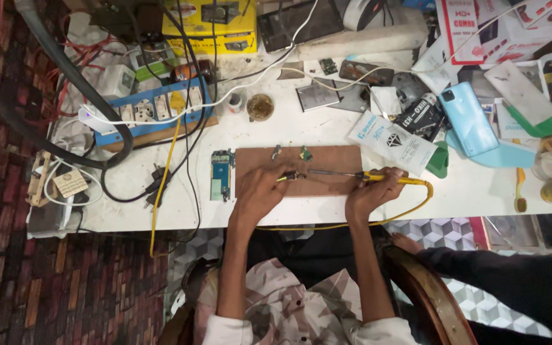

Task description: The person uses a soldering iron and solder wire to attach components to a small circuit board. They repeatedly heat joints and apply solder while holding the board steady on a workbench.

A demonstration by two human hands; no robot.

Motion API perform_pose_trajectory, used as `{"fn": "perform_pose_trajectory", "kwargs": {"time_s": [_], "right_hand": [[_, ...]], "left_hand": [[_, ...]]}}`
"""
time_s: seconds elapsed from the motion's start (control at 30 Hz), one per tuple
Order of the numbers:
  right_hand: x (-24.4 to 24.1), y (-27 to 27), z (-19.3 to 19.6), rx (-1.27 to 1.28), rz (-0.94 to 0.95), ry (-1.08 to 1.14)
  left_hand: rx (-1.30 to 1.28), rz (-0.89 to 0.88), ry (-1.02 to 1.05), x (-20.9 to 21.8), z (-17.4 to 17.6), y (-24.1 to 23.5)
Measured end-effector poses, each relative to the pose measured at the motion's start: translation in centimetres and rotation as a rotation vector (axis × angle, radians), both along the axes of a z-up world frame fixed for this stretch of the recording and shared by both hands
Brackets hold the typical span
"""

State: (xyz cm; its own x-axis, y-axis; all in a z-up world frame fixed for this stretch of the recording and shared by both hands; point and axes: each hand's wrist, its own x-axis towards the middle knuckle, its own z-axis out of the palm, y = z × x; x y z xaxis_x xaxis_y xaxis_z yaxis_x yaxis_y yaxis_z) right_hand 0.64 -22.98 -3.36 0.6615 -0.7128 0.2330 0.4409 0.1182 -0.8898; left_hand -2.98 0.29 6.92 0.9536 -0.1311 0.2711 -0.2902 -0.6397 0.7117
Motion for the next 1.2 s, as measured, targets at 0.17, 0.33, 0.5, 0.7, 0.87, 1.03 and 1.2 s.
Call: {"fn": "perform_pose_trajectory", "kwargs": {"time_s": [0.17, 0.33, 0.5, 0.7, 0.87, 1.03, 1.2], "right_hand": [[0.1, 0.2, -0.2, -0.157, -0.042, -0.014], [-0.3, 0.2, 0.0, -0.229, -0.049, 0.006], [0.1, 0.1, 0.5, -0.216, -0.035, 0.009], [-0.1, 0.3, 0.6, -0.167, -0.024, 0.013], [-0.5, 0.2, 0.6, -0.126, 0.068, -0.024], [-0.8, -0.1, -0.2, -0.231, -0.035, 0.051], [-0.3, -0.7, -1.1, -0.263, -0.077, -0.013]], "left_hand": [[-0.026, 0.127, 0.251, 0.1, 0.0, -0.6], [-0.043, 0.168, 0.203, 0.8, -1.5, -0.7], [-0.117, 0.214, 0.251, 1.5, -2.6, -1.1], [-0.150, 0.233, 0.256, 1.4, -2.7, -1.2], [-0.157, 0.228, 0.270, 1.4, -2.4, -1.2], [-0.230, 0.245, 0.231, 1.2, -2.5, -1.4], [-0.279, 0.226, 0.175, 1.2, -2.6, -1.6]]}}
